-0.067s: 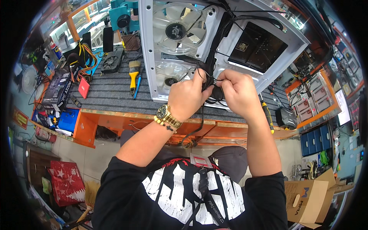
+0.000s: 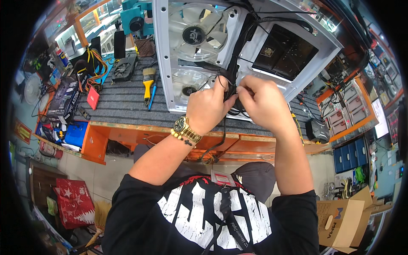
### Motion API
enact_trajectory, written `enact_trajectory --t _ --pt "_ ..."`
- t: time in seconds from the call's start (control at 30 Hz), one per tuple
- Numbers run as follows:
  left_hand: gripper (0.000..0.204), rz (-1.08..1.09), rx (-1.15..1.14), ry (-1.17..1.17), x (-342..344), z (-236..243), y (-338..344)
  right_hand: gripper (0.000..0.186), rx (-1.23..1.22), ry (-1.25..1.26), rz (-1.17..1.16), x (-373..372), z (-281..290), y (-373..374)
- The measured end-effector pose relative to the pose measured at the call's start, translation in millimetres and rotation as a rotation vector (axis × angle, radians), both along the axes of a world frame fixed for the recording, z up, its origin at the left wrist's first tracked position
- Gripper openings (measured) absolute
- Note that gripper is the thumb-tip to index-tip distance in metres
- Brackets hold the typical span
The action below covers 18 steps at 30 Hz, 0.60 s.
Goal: The person organizes and connects wires within a computer case using a screwdriver to route cables through an internal opening.
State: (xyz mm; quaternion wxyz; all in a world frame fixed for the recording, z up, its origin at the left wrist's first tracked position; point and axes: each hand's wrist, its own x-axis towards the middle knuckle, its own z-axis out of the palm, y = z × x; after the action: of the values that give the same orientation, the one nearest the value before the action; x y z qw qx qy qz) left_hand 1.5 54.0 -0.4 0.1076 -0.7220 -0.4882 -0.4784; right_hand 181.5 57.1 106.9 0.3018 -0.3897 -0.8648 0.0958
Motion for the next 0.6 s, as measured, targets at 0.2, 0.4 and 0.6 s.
enact_trajectory --t 0.2,0.4,0.6 --pt "0.05 -0.009 -0.014 -0.015 2.9 3.7 -0.6 0.016 0.15 -0.13 -0.066 -9.6 -1.4 1.5" --pt "0.043 -0.009 -0.024 -0.043 2.2 5.8 -3.2 0.015 0.049 -0.066 0.064 -2.0 -3.5 17.2" --pt "0.042 -0.019 -0.05 -0.056 3.4 6.5 -2.9 0.018 0.155 0.097 -0.018 -5.1 -18.2 24.3"
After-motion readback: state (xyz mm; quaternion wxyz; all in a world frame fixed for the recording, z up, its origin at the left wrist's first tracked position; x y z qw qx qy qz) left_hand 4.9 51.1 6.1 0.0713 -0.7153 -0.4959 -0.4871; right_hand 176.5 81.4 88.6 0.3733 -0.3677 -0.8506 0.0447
